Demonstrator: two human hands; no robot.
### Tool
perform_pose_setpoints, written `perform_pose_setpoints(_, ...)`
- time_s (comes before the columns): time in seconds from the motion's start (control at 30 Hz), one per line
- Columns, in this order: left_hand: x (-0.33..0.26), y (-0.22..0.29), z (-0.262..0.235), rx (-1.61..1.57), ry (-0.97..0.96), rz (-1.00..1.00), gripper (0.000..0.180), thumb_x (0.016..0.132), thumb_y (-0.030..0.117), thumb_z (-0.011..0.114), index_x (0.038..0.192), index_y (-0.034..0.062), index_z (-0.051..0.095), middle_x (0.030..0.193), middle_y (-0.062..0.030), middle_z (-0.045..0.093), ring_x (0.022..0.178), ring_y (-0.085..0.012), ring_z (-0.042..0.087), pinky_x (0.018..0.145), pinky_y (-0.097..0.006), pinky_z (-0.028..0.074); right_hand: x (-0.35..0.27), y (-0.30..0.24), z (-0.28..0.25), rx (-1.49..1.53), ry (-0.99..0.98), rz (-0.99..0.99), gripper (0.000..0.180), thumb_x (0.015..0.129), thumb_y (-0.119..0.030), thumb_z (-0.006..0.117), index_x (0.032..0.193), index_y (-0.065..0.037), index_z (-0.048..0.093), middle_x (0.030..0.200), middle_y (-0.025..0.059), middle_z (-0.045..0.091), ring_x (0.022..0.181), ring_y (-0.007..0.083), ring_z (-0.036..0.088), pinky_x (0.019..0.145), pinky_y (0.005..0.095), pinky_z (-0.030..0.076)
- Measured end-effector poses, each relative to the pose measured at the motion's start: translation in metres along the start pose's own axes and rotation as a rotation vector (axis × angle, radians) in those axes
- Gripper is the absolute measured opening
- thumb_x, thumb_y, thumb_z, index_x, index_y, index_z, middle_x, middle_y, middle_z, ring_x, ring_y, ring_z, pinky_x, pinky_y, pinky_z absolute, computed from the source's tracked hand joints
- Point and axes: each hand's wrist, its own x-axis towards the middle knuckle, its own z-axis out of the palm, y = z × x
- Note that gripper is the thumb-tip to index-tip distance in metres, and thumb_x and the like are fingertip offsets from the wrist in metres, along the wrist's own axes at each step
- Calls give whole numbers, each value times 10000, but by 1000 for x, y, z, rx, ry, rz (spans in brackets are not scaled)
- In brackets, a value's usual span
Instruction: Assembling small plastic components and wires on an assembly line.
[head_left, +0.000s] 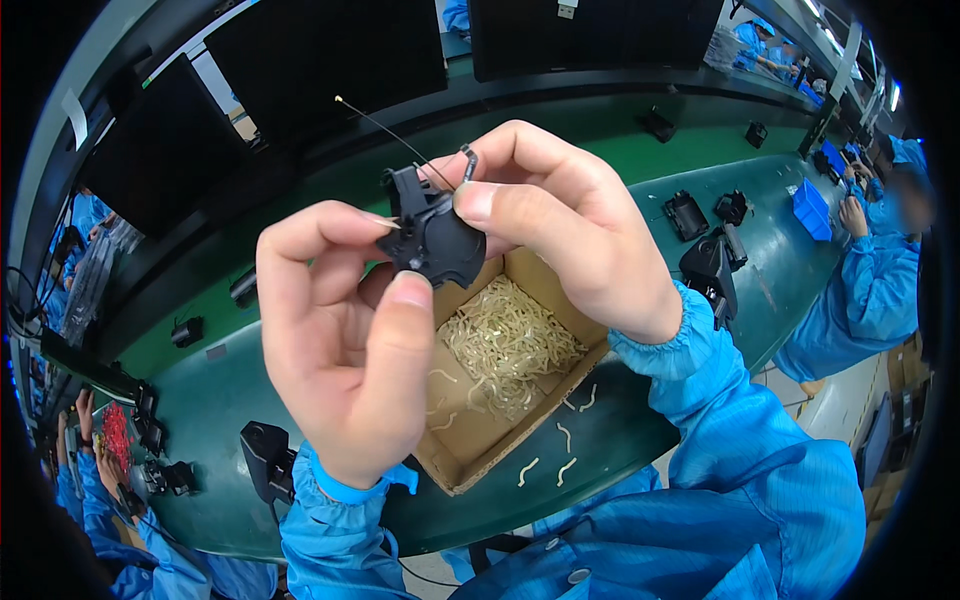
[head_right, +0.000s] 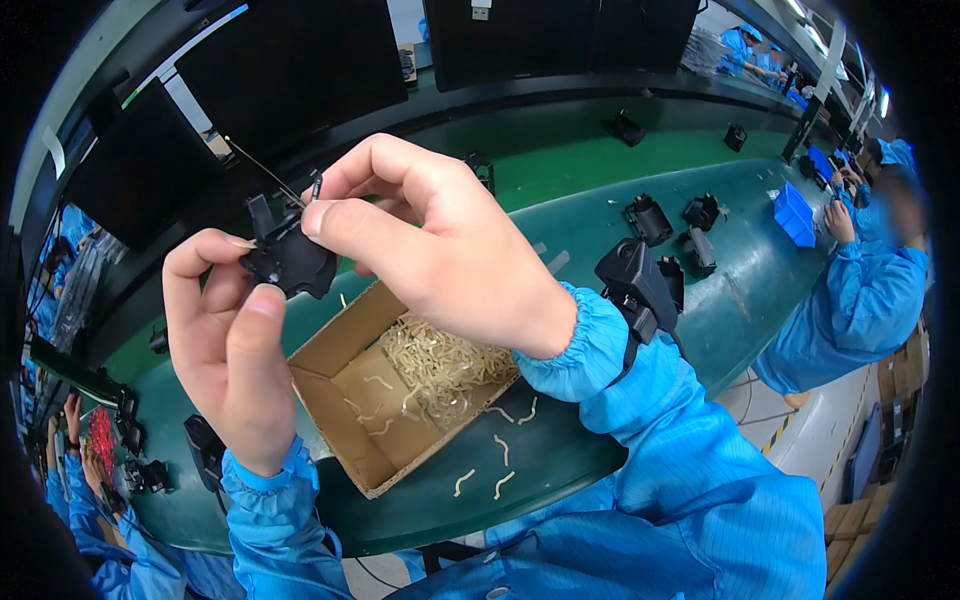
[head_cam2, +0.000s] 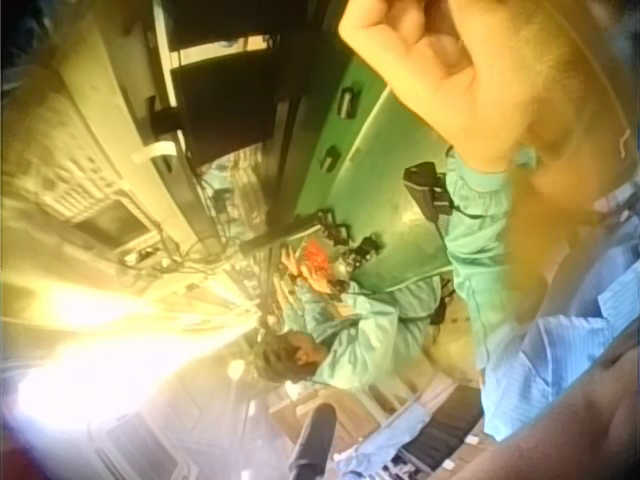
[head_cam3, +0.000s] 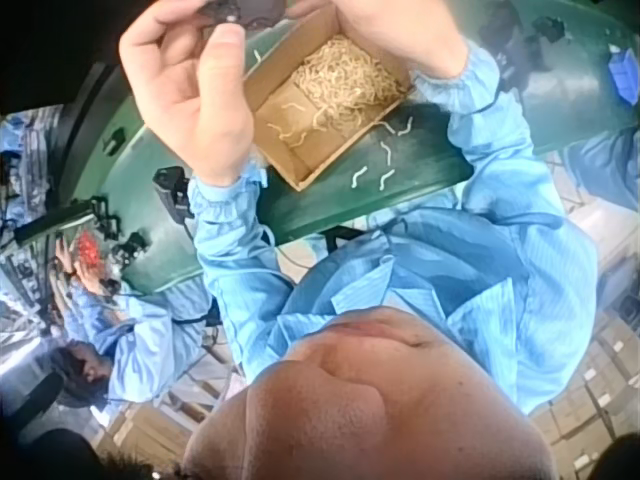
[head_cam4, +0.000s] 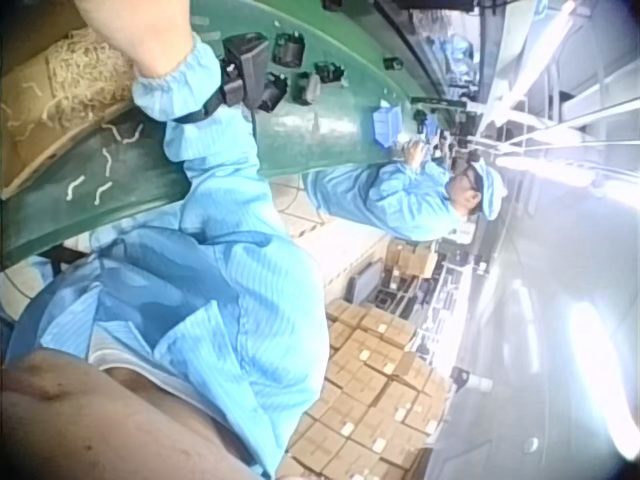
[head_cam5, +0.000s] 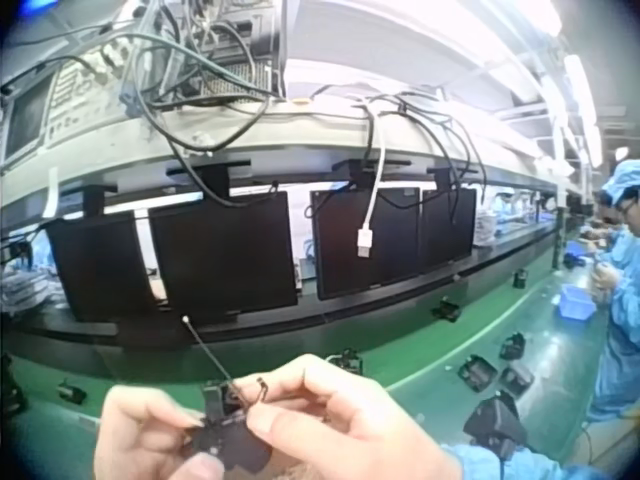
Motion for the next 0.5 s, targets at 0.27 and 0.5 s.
perform_pose_setpoints(0.27, 4, 10, 9, -16, 91, -94, 370, 810, 33, 487, 1160, -23, 379, 1079, -168, 529, 976, -173, 539, 878, -280, 408, -7, 1, 3, -129, -40, -97, 424, 813, -103, 638, 1180, 8, 455, 1160, 115, 515, 1004, 154, 532, 807, 297, 474)
perform_pose_setpoints(0.5, 1, 10, 2, -5, 86, -20, 349, 817, -11, 477, 1149, 3, 372, 1079, -165, 534, 984, -168, 547, 860, -271, 418, -8, 7, 10, -209, 0, -303, 542, 734, -68, 729, 1190, -14, 441, 1259, 134, 421, 1085, 193, 518, 849, 296, 476)
